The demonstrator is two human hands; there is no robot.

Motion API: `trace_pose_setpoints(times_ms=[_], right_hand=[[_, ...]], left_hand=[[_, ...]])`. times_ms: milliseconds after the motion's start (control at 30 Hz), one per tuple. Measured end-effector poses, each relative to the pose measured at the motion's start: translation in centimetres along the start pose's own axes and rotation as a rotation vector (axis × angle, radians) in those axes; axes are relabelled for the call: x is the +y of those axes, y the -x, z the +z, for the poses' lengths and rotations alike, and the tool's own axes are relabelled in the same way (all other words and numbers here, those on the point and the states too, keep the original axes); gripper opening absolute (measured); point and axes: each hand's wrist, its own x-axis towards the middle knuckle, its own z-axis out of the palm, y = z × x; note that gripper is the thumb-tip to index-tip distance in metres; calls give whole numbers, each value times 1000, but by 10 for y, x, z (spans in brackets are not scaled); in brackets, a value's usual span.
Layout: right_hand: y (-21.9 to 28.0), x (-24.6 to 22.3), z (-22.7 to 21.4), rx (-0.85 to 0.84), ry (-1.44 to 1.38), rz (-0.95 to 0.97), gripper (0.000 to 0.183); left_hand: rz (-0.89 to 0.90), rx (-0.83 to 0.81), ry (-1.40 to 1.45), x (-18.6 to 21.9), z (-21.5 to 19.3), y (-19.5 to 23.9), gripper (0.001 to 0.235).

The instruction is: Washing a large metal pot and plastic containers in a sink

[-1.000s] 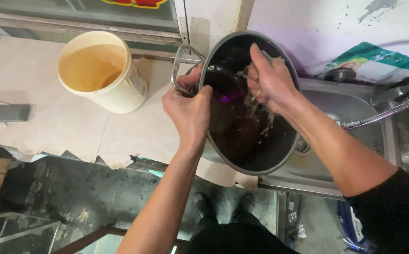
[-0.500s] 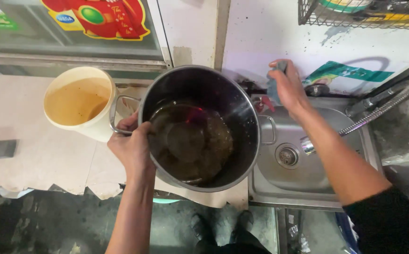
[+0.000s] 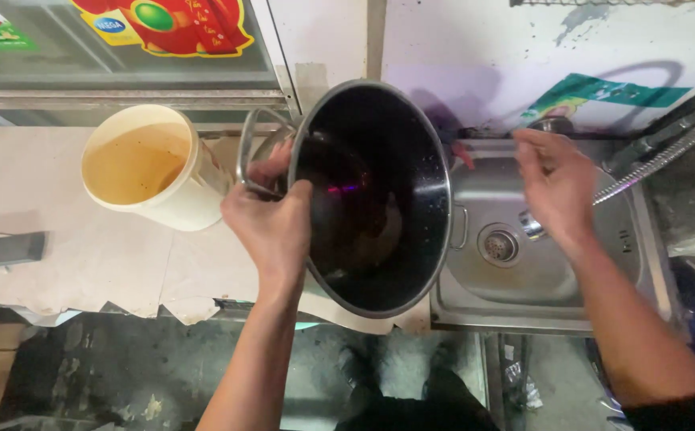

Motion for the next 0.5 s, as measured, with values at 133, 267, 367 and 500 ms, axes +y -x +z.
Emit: trace_pose_setpoints(times_ms=[133, 267, 367, 500], right_hand=[[63, 40, -49, 277, 133, -57, 17], [86, 94, -74, 193, 40, 251, 31], [66, 121, -69, -101, -383, 260, 47], [38, 125, -61, -576, -299, 291, 39]], left_hand=[[241, -69, -274, 30, 43, 37, 31], [290, -74, -379, 47, 95, 81, 34], [259, -82, -446, 50, 140, 129, 42], [566, -93, -645, 50, 190, 174, 33]])
